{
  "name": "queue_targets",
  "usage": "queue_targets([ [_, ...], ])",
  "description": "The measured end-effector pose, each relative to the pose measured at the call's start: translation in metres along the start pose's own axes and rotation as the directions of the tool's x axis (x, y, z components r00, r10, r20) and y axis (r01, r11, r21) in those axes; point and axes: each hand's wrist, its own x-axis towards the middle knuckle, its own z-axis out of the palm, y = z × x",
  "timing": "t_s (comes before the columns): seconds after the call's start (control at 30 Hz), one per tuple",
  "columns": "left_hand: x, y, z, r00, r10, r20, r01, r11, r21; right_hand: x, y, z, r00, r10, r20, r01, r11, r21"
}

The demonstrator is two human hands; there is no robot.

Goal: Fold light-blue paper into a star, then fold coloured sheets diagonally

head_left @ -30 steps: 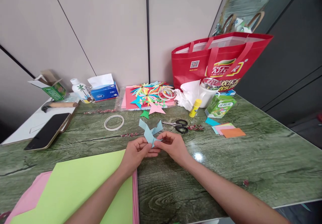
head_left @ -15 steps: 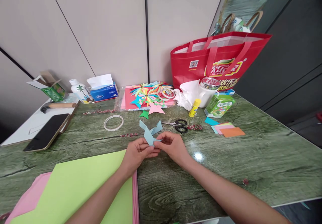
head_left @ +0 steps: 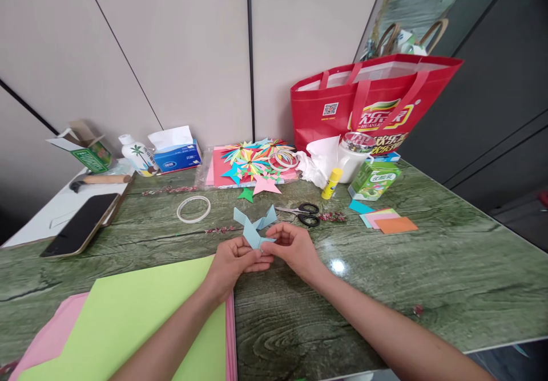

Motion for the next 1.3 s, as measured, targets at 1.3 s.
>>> queue_targets([
  [1.3,-0.0015,0.0015,0.0092,0.985,0.169,-0.035,-0.152,0.944,0.294,0.0005,-0.005,-0.0024,0.993,-0.117,0.011,0.117,0.993,-0.025],
])
